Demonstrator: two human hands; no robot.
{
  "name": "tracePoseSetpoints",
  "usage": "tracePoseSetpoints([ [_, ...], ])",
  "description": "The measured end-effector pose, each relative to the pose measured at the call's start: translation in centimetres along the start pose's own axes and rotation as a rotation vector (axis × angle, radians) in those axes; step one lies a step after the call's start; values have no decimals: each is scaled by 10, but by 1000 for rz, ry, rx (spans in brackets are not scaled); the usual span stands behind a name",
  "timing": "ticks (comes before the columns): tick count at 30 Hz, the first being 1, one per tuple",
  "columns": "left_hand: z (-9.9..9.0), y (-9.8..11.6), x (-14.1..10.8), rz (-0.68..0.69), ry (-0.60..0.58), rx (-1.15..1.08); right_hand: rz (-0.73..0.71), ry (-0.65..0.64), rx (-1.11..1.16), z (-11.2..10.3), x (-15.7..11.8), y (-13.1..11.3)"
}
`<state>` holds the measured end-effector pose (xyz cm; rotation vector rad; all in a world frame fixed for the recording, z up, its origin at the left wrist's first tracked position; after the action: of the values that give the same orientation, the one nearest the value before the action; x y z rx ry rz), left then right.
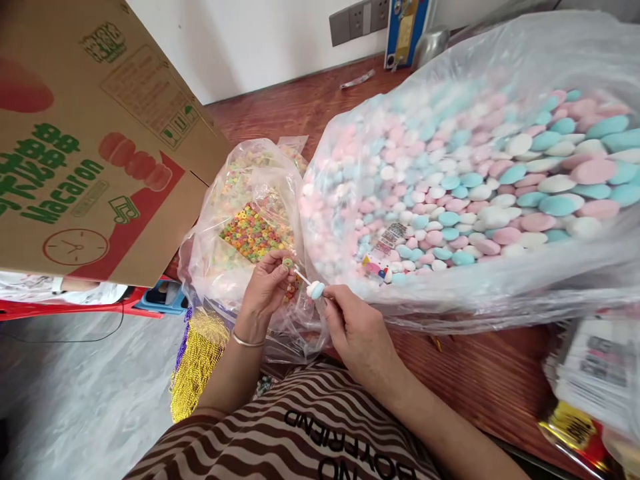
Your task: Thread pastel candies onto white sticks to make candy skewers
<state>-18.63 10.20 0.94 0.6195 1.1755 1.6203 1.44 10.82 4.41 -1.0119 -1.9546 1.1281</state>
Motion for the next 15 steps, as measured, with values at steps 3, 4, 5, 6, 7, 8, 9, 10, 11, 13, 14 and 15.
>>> tracePoseSetpoints([
  [3,17,-8,-9,2,-42,-1,-26,19,-45,-7,-11,0],
  [4,21,-10,-11,10,-58,11,-26,29,-58,-10,-14,0],
  [5,24,-12,-11,16,-77,30,-25,44,-74,-13,-17,1],
  [6,26,-14,-12,24,-99,58,-24,57,-91,-16,-20,1],
  [7,29,-15,-13,38,-119,95,-24,69,-110,-19,-22,1],
  [8,32,-15,-14,64,-135,140,-26,79,-129,-21,-24,0],
  [9,35,-14,-16,100,-147,192,-29,90,-148,-23,-26,0],
  [10,38,-14,-18,144,-159,248,-32,100,-167,-24,-28,0],
  [11,43,-13,-21,188,-177,302,-34,112,-184,-25,-29,-1],
  [13,54,-12,-28,254,-224,398,-26,156,-200,-27,-32,0],
  [14,59,-13,-31,275,-246,432,-13,183,-192,-28,-33,1],
  [15,64,-13,-34,293,-256,450,4,208,-167,-30,-34,2],
])
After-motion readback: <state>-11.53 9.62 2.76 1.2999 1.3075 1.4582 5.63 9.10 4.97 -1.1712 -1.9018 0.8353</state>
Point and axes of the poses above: each hand's wrist, its own x-axis towards the middle knuckle, its own z-axis out of the palm, y = z × x, the point moved 5 cm from there along x, towards the middle knuckle, and after that the axes turned 4 degrees about z, right-handed, at the moved point
